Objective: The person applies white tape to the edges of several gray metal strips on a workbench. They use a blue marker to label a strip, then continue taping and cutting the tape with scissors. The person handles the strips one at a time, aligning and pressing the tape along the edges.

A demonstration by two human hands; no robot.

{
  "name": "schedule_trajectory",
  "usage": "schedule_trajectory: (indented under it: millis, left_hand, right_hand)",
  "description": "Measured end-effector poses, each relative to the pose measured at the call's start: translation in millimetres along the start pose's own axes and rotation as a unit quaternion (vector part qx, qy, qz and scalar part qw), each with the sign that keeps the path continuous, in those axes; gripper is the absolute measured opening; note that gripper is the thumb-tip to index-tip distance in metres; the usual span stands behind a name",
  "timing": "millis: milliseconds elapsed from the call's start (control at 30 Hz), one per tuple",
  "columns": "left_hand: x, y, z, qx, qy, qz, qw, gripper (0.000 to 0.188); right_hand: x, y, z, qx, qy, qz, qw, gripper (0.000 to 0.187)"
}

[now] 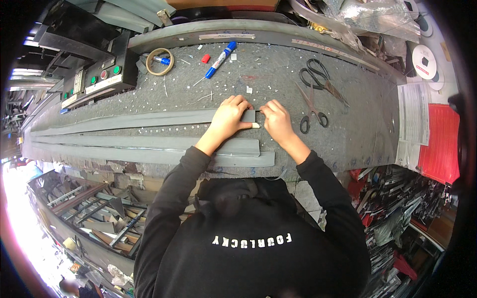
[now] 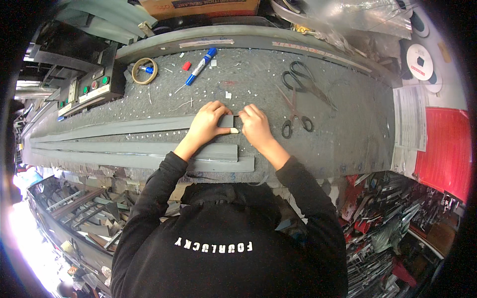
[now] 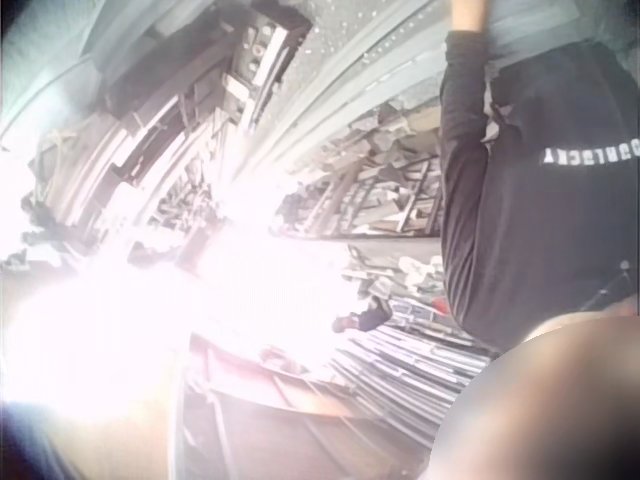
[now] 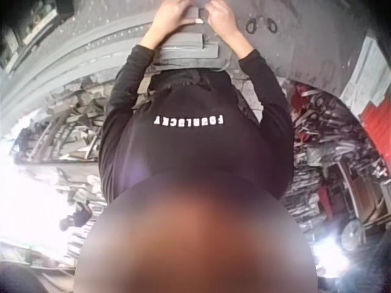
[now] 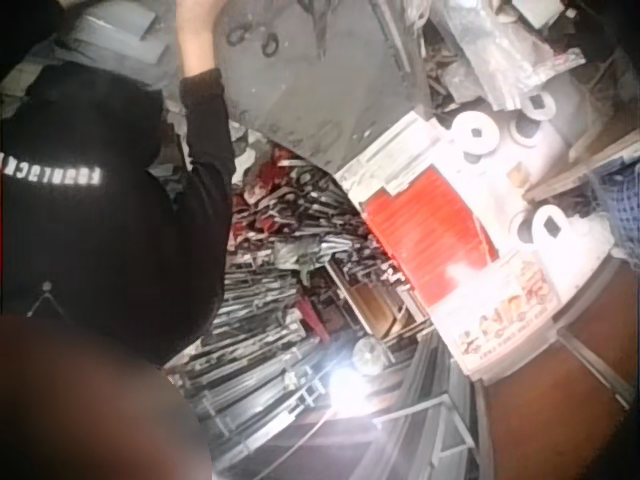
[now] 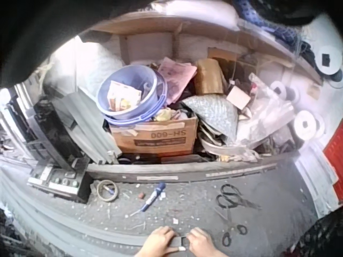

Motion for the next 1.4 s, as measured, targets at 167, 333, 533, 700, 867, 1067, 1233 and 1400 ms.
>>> schedule_trajectory:
  millis: [167,333,533,700,867,1067,1233,1400]
  left_hand:
    - [0.6,-0.1,0.3,0.009,-0.008,0.009,1.0,0.045]
    - [-2.5,3.4,3.2,0.02,-0.02,0.034,0.999,0.049]
    - [-2.8,0.9,6.2,0.027,-0.022,-0.018,0.999,0.053]
    - [-3.9,-4.1,7.5,0.021,-0.008,-0.049,0.999,0.057]
    - [-6.6,-4.5,8.9,0.025,-0.032,-0.017,0.999,0.058]
    - [-6.7,-7.8,8.6,0.027,-0.045,-0.007,0.999,0.056]
    - [-6.5,-10.0,6.9,0.02,-0.026,-0.047,0.998,0.057]
    - [-6.9,-6.5,7.9,0.018,-0.021,-0.031,0.999,0.058]
  right_hand:
    - [-9.8,-5.7,0.8,-0.037,-0.031,-0.031,0.998,0.017]
    - [15.5,19.9,25.0,-0.017,-0.094,0.03,0.995,0.013]
    - [21.1,8.3,13.1,-0.05,-0.035,-0.024,0.998,0.011]
    - [-2.1,-13.8,-7.4,-0.067,0.004,-0.021,0.998,0.011]
    - [-1.7,-1.7,10.2,-0.077,-0.037,-0.014,0.996,0.007]
    - [20.2,15.9,25.9,-0.079,-0.079,-0.003,0.994,0.006]
    - [6.4,-15.7,-3.2,-0.084,-0.005,-0.017,0.996,0.007]
    - [0.4,-6.7,-0.2,-0.095,-0.028,-0.037,0.994,0.004]
Point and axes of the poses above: each hand's wrist, its own z-axis away from the middle knuckle, its own y-axis out of the back of the hand, x = y × z, the point moved 5 cm from there along -z, towards the middle knuckle, and after that the axes turned 6 degrees about y, right-handed, at the moved point
